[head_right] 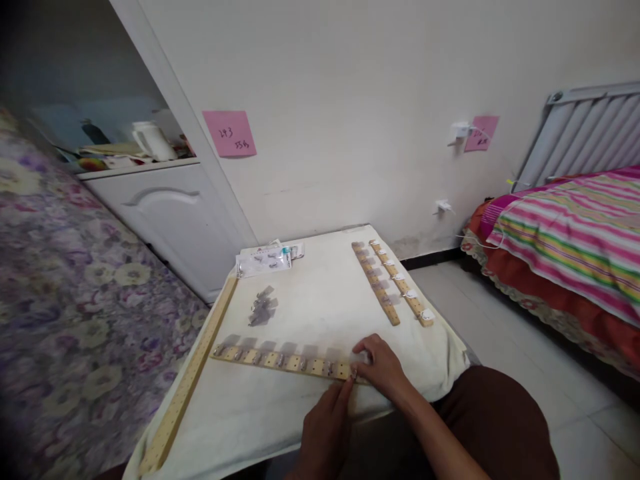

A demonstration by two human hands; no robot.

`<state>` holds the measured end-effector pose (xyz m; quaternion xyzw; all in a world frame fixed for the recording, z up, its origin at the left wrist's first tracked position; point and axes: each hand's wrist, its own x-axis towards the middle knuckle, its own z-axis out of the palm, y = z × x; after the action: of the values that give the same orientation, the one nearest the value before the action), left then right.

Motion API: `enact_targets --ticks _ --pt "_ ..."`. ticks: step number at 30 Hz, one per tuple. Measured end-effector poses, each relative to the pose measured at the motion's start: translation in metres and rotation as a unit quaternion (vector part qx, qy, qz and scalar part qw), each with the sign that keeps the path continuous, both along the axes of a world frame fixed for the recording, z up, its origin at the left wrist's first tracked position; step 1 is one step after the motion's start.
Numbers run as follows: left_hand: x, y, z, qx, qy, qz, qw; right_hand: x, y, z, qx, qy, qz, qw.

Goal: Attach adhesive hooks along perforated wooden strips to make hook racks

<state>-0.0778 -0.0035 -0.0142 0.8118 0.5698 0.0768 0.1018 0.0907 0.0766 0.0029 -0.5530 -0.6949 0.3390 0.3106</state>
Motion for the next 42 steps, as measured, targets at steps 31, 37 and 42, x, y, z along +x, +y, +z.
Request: enact_targets --ticks 31,37,42 --pt "-0.025 -0.004 -0.023 0.077 -0.192 -0.068 0.976 0.016 -0.036 -0.009 0.025 -0.03 -0.04 0.998" --pt "-0.045 -0.016 -0.039 0.049 -0.252 -0.076 0.963 0.008 -0.037 -0.007 0.032 -0.043 -0.064 0.997" --pt "-0.06 -0.023 -0.049 0.033 -0.248 -0.06 0.966 0.005 -0.042 -0.004 0.017 -0.025 -0.075 0.997"
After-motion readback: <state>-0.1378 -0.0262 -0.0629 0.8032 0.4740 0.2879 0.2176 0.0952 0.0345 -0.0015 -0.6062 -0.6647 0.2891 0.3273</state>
